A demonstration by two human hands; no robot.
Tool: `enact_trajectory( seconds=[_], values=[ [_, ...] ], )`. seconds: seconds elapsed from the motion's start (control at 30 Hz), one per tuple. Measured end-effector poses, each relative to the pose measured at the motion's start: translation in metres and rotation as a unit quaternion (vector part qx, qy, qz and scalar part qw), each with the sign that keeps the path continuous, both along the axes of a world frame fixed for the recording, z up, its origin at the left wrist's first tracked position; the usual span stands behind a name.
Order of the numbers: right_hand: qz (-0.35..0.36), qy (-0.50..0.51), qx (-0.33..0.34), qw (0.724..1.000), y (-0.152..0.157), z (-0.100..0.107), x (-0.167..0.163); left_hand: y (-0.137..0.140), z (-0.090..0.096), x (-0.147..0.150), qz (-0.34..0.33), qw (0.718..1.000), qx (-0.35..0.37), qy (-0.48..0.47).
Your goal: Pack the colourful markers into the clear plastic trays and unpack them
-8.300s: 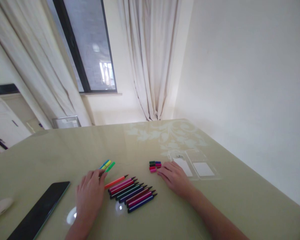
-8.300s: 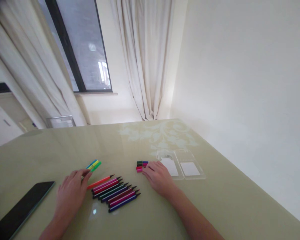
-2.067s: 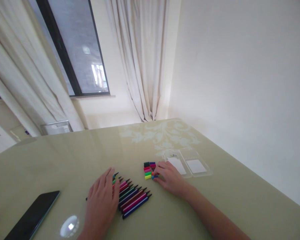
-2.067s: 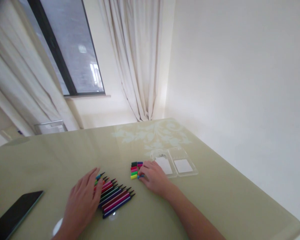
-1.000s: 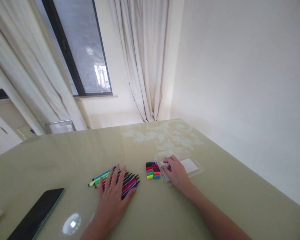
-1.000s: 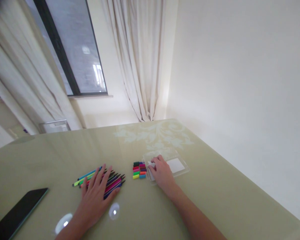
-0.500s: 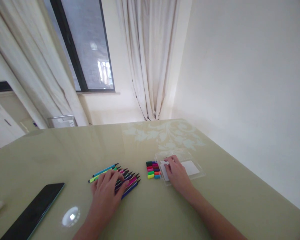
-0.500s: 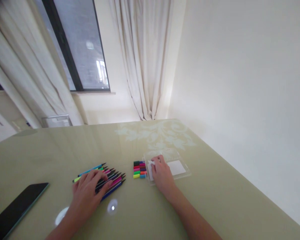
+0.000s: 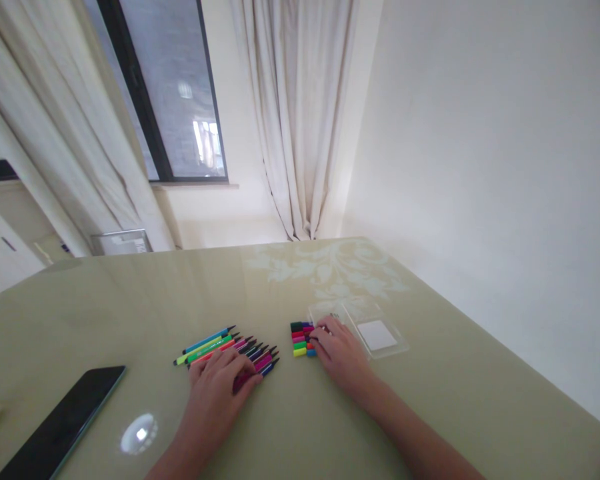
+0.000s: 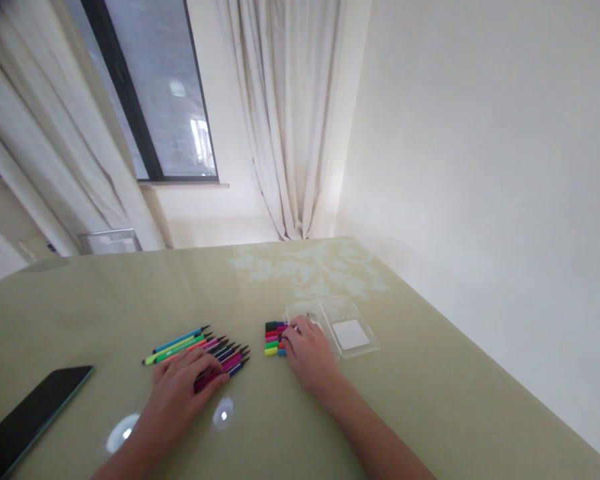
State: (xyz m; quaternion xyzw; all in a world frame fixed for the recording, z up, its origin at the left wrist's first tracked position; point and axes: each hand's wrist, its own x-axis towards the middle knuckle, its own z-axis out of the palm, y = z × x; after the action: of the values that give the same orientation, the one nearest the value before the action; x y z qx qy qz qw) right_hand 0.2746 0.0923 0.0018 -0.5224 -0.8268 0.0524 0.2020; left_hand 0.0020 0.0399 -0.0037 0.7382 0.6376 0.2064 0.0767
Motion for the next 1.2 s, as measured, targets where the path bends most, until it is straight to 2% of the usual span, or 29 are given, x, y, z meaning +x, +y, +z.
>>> enact_trajectory(
  seconds=[0.23, 0.4, 0.53, 0.77, 0.97, 1.07, 1.13, 1.2],
  values=[
    [-0.015, -0.002, -0.011, 1.0, 0.002, -0.001, 0.0, -0.002, -0.004, 0.002, -0.025, 1.0, 0.013, -0.001],
    [-0.018, 0.018, 0.0, 1.0, 0.003, -0.003, 0.001, -0.005, -0.007, 0.007, -0.036, 0.999, 0.017, -0.005],
    [-0.024, 0.039, 0.023, 0.999, 0.014, 0.003, -0.004, -0.005, -0.007, 0.01, -0.033, 0.999, 0.018, -0.011],
    [0.002, -0.095, -0.003, 0.996, 0.051, 0.028, -0.022, -0.004, -0.003, 0.012, -0.025, 0.998, 0.039, -0.04],
    [0.001, -0.14, -0.013, 0.99, 0.065, 0.027, -0.033, -0.002, -0.002, 0.011, -0.007, 0.994, 0.071, -0.08],
    [-0.01, -0.069, -0.023, 0.997, 0.062, 0.024, -0.033, 0.001, -0.005, 0.011, 0.007, 0.989, 0.074, -0.127],
    [-0.022, 0.047, -0.038, 0.998, 0.056, 0.025, -0.031, 0.002, -0.007, 0.011, 0.018, 0.984, 0.07, -0.164],
    [0.003, 0.157, -0.053, 0.986, 0.045, 0.029, -0.03, 0.004, -0.009, 0.011, 0.018, 0.978, 0.068, -0.194]
  ],
)
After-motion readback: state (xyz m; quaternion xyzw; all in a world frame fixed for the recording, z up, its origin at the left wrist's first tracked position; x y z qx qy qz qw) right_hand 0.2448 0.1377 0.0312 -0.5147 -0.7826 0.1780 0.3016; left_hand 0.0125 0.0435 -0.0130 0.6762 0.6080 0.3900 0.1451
